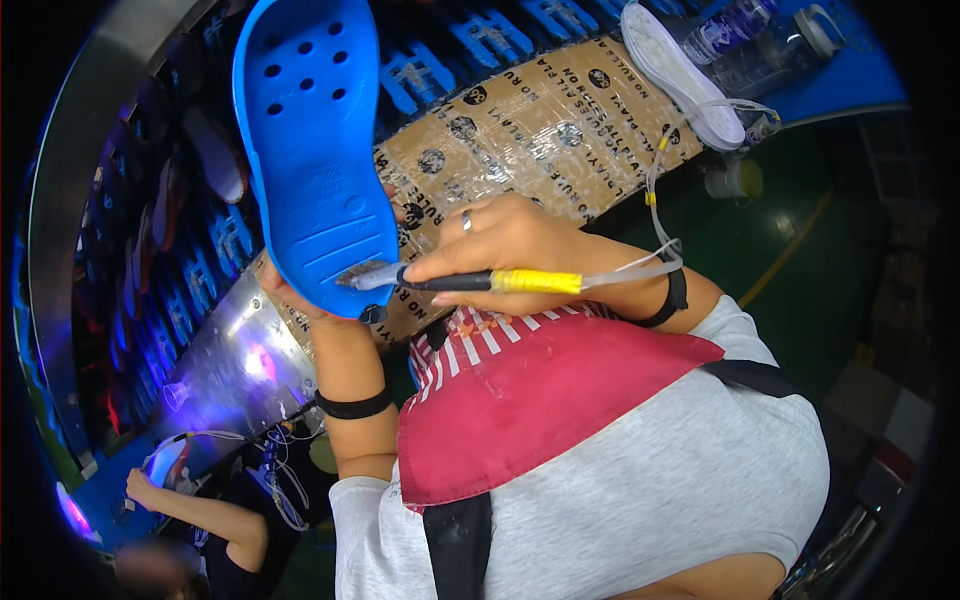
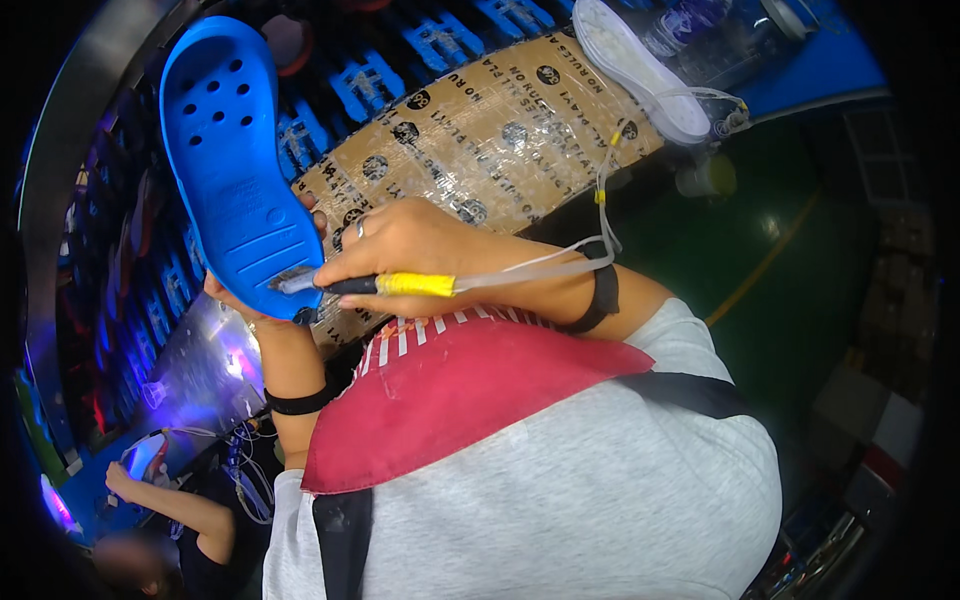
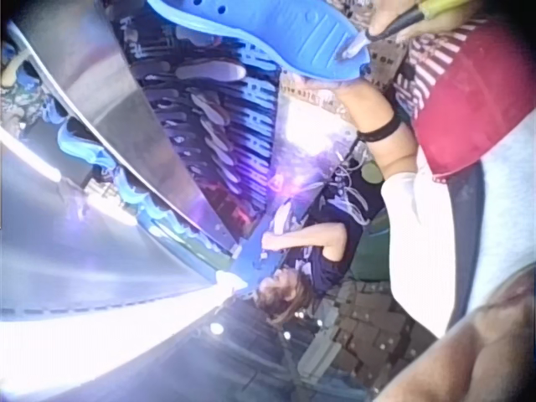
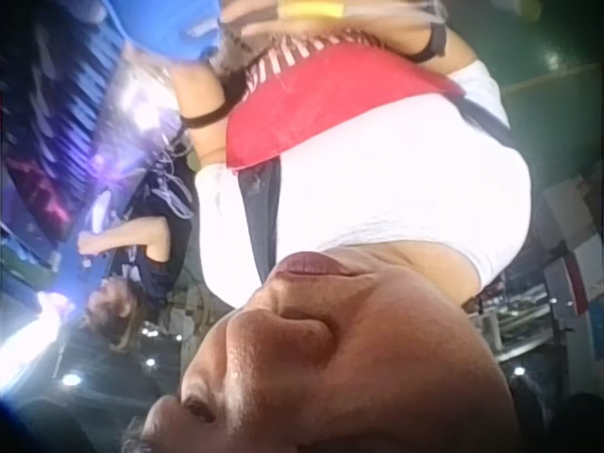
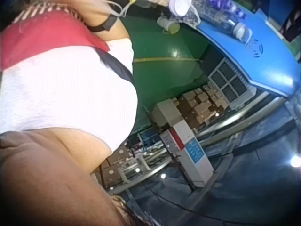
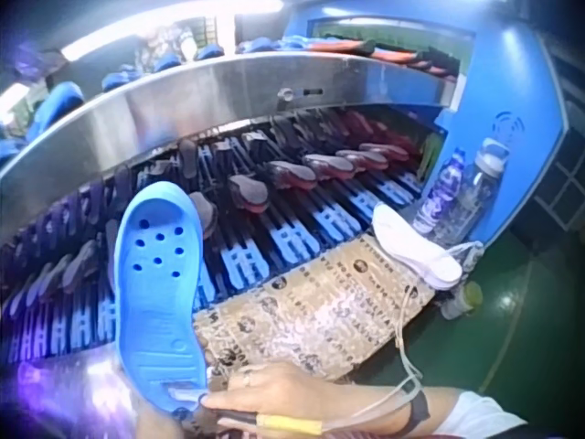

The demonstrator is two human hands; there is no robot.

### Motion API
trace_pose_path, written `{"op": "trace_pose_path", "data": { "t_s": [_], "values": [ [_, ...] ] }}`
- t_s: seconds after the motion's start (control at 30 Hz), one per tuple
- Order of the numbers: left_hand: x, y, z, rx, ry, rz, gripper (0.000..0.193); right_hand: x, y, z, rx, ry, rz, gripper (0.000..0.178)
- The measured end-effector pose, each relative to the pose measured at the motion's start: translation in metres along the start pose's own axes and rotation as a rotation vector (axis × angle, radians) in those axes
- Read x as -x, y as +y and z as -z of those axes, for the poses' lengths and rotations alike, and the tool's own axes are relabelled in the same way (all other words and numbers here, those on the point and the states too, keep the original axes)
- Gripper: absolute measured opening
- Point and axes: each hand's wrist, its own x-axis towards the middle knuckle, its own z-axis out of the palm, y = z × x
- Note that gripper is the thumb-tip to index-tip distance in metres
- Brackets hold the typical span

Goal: The person is using a brush tool with a connected hose to apply adhesive to the edges of blue shoe soles at a manufacturing station.

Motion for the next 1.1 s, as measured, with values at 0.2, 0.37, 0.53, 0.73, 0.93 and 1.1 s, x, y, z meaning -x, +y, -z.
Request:
{"op": "trace_pose_path", "data": {
  "t_s": [0.2,0.37,0.53,0.73,0.93,1.1],
  "values": [
    [0.004,0.006,0.007,-0.202,0.119,-0.016,0.093,0.007,0.003,-0.008,-0.1,-0.192,0.018,0.027],
    [0.007,0.009,0.006,-0.16,0.205,0.068,0.087,0.001,-0.002,0.001,-0.224,-0.096,0.033,0.026],
    [0.004,0.012,0.019,-0.123,0.252,0.104,0.07,0.007,0.008,-0.011,0.17,-0.172,0.24,0.027],
    [-0.001,0.017,-0.011,-0.153,0.32,0.356,0.062,0.003,0.004,-0.005,0.009,-0.117,0.197,0.025],
    [-0.004,0.027,0.005,-0.206,0.368,0.606,0.049,0.005,0.0,-0.009,0.188,-0.349,0.164,0.027],
    [-0.006,0.028,0.0,-0.289,0.444,0.617,0.047,0.006,0.004,-0.008,0.106,-0.207,0.207,0.031]
  ]
}}
